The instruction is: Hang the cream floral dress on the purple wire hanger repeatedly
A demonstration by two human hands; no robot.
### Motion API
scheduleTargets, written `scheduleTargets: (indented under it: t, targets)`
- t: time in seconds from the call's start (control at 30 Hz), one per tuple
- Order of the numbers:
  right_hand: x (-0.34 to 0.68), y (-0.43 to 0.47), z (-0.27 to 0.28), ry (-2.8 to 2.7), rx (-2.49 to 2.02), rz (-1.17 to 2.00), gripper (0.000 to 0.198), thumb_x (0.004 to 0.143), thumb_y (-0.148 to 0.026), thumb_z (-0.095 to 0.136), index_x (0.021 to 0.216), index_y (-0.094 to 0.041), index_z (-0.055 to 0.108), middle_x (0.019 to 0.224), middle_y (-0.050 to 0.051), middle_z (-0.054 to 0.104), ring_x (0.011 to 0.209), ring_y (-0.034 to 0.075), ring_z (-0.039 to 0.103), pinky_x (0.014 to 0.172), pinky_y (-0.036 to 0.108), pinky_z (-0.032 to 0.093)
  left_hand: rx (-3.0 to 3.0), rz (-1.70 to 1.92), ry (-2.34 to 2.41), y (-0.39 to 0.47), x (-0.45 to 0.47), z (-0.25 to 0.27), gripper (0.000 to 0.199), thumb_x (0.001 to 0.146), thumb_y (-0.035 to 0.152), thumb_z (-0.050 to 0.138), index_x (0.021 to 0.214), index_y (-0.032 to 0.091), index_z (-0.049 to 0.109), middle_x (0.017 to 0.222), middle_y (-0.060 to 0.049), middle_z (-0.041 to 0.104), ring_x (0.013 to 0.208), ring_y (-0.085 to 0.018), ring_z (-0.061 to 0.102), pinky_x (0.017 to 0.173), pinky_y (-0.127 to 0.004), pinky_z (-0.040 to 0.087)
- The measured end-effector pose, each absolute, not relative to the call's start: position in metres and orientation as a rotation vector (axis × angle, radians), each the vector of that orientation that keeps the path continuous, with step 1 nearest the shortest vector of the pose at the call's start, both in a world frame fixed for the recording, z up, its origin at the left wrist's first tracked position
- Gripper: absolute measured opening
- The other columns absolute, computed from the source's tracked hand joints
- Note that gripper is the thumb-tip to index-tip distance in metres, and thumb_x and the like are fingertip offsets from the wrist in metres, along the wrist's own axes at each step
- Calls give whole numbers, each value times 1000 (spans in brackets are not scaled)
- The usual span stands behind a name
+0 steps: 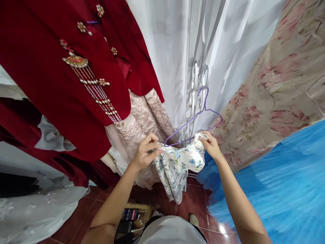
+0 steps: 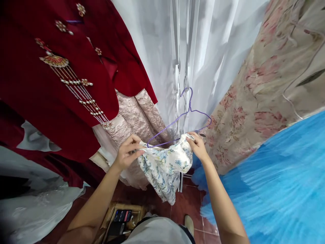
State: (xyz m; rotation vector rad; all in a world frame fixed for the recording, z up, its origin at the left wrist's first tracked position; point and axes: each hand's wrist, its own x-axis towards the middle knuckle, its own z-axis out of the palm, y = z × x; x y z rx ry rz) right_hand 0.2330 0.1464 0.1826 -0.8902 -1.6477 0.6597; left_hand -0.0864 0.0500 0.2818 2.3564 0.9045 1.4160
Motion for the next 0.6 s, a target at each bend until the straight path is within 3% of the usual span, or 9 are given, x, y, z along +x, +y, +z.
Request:
scheduleTargets:
  t: [0.2, 0.37, 0.47, 0.6]
  targets:
    - [222, 129, 186, -1661, -900, 641, 21, 94, -37, 61, 85, -21, 71, 100, 7, 70, 93, 23, 64, 85, 34, 48, 2414, 1194, 865, 100, -66, 336, 17, 94, 29, 63, 85, 19, 72, 89, -2, 45, 85, -16, 53, 82, -33, 49]
    - [202, 108, 192, -1641, -888, 639, 22, 94, -35, 60, 85, -21, 74, 99, 8, 73, 92, 23, 67, 84, 36, 51, 2719, 884, 923, 141, -20, 368, 18, 96, 27, 59, 84, 19, 70, 104, -5, 52, 90, -17, 58, 88, -34, 49]
    - [191, 88, 193, -1665, -854, 646, 21, 96, -32, 57, 94, -21, 76, 114, 10, 74, 103, 25, 68, 92, 39, 51, 2852, 817, 1048, 153, -3, 364, 16, 98, 28, 57, 92, 19, 68, 120, -8, 54, 91, -18, 62, 84, -34, 51]
    - [206, 68, 189, -1550, -874, 426, 21, 94, -29, 56, 93, -22, 76, 130, 12, 69, 123, 29, 62, 105, 45, 47, 2832, 894, 1153, 159, -4, 331, 21, 101, 31, 53, 117, 24, 64, 121, -7, 62, 83, -18, 68, 74, -31, 54]
